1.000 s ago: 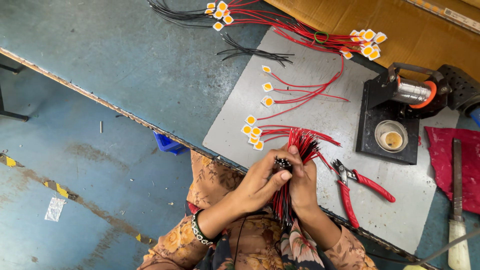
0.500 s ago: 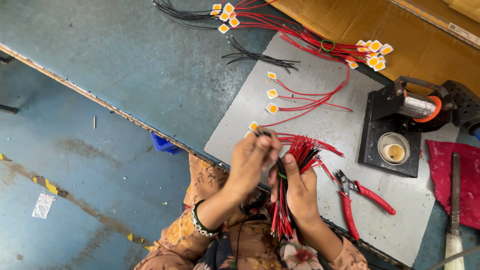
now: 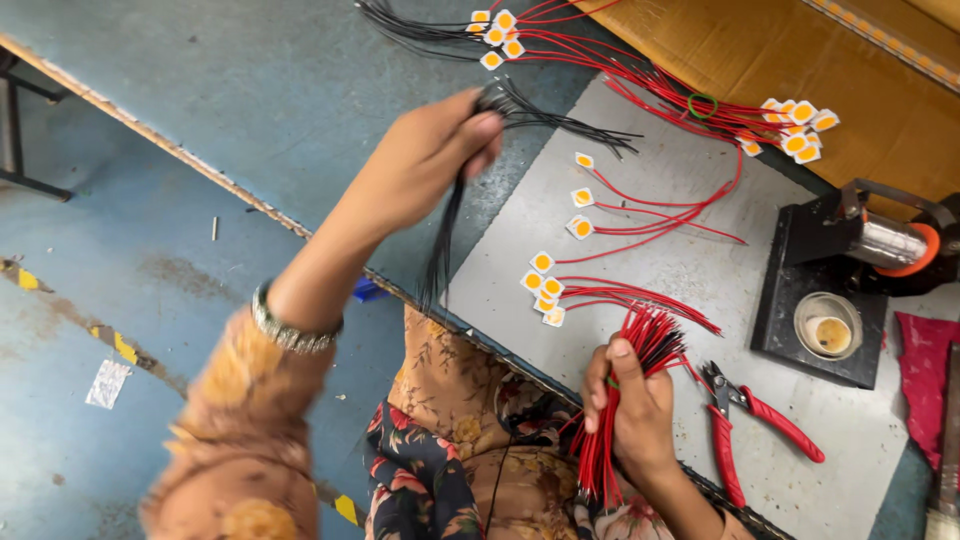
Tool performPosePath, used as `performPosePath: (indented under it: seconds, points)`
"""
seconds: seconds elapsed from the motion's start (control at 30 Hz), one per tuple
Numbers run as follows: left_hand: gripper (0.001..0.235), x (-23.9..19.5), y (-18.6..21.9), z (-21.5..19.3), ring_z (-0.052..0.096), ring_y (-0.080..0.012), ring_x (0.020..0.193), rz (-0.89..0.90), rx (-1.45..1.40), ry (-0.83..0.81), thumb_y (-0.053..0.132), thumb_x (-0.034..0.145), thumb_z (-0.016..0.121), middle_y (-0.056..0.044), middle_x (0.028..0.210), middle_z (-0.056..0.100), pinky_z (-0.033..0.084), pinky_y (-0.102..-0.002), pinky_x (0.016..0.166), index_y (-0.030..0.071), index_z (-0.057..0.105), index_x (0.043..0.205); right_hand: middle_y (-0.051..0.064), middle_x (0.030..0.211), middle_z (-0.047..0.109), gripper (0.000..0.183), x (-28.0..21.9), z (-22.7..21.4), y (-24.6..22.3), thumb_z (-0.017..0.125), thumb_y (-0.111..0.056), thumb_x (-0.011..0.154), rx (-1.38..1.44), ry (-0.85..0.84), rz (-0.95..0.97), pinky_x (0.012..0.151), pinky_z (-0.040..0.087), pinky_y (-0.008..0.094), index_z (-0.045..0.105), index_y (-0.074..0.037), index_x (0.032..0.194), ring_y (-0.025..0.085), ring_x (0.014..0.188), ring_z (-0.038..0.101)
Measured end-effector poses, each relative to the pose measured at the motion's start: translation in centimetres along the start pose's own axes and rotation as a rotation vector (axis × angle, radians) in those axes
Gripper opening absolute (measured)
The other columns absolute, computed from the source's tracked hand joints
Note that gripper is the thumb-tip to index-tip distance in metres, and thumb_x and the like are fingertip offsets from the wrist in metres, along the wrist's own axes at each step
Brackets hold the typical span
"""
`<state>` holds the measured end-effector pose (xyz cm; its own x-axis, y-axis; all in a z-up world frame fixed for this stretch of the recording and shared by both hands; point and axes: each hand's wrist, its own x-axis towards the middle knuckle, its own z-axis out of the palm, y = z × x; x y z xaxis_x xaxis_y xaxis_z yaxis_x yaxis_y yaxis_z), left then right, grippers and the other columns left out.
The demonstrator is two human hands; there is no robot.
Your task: The person gathers red and black wires with attached LED modules, aligns them, and secures them into bundles using rubber bands. The person also handles a small container and applies a substance to wire ends before placing the bundles on the table.
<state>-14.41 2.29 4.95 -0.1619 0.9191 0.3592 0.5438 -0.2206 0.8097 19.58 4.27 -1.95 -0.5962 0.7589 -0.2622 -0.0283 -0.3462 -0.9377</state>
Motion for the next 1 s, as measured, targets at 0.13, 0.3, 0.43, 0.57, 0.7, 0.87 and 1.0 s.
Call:
performPosePath:
  seconds: [0.13,0.3,0.43,0.57,0.7,0.87,1.0]
  points:
    - [0.017,4.1,-4.6,1.9,0.071,-0.0314,0.074,0.091,0.992,-0.107,0.030,0.103,0.059,-0.008,0.090,0.069,0.052,-0.047,0.056,0.015,0.066,0.105,0.004,0.059,0.043,0.028,0.4,0.3,0.1,0.046,-0.032,0.105,0.154,0.055,-0.013,0.038,0.035,0.028,0.050,-0.007,0.093,0.016,0.041,0.043]
    - [0.032,3.1,-7.3,5.4,0.072,-0.0335,0.072,0.034,1.016,-0.285,0.039,0.093,0.064,-0.017,0.102,0.061,0.056,-0.045,0.055,0.008,0.063,0.100,0.003,0.061,0.040,0.030,1.5,-0.7,-0.1,0.048,-0.034,0.110,0.309,0.099,-0.109,0.043,0.034,0.029,0.047,-0.007,0.097,0.016,0.045,0.040]
    - [0.035,1.9,-8.1,6.3,0.072,-0.0346,0.074,0.062,0.948,-0.202,0.035,0.093,0.069,-0.018,0.101,0.060,0.057,-0.043,0.058,0.002,0.061,0.101,0.002,0.063,0.040,0.031,1.7,-1.2,0.4,0.048,-0.038,0.109,0.367,0.083,-0.122,0.048,0.037,0.030,0.048,-0.008,0.100,0.016,0.048,0.041]
    - [0.034,1.6,-7.9,5.8,0.071,-0.0354,0.073,0.085,0.941,-0.259,0.031,0.091,0.071,-0.017,0.100,0.060,0.057,-0.044,0.058,0.001,0.059,0.104,0.002,0.063,0.039,0.032,1.7,-1.3,0.6,0.049,-0.039,0.109,0.362,0.073,-0.131,0.049,0.036,0.030,0.049,-0.008,0.101,0.016,0.048,0.041]
    - [0.031,1.2,-7.4,4.6,0.070,-0.0373,0.076,0.053,0.851,-0.315,0.030,0.090,0.072,-0.016,0.100,0.061,0.056,-0.047,0.063,0.004,0.062,0.101,0.002,0.062,0.039,0.031,1.7,-1.5,0.9,0.049,-0.038,0.110,0.390,0.058,-0.158,0.050,0.036,0.030,0.050,-0.008,0.102,0.015,0.048,0.041]
    - [0.029,1.4,-6.4,3.6,0.069,-0.0384,0.082,0.034,0.808,-0.393,0.028,0.087,0.076,-0.015,0.102,0.061,0.056,-0.048,0.070,0.006,0.065,0.101,0.001,0.063,0.040,0.030,1.7,-1.5,1.0,0.048,-0.038,0.111,0.421,0.054,-0.161,0.052,0.035,0.031,0.051,-0.009,0.105,0.015,0.048,0.040]
    - [0.041,1.4,-4.1,2.9,0.069,-0.0390,0.085,0.033,0.709,-0.330,0.026,0.075,0.082,-0.014,0.108,0.061,0.055,-0.049,0.071,0.005,0.065,0.106,0.003,0.072,0.043,0.044,1.6,-1.4,0.5,0.045,-0.049,0.110,0.549,0.007,-0.141,0.060,0.037,0.034,0.054,-0.007,0.115,0.018,0.058,0.044]
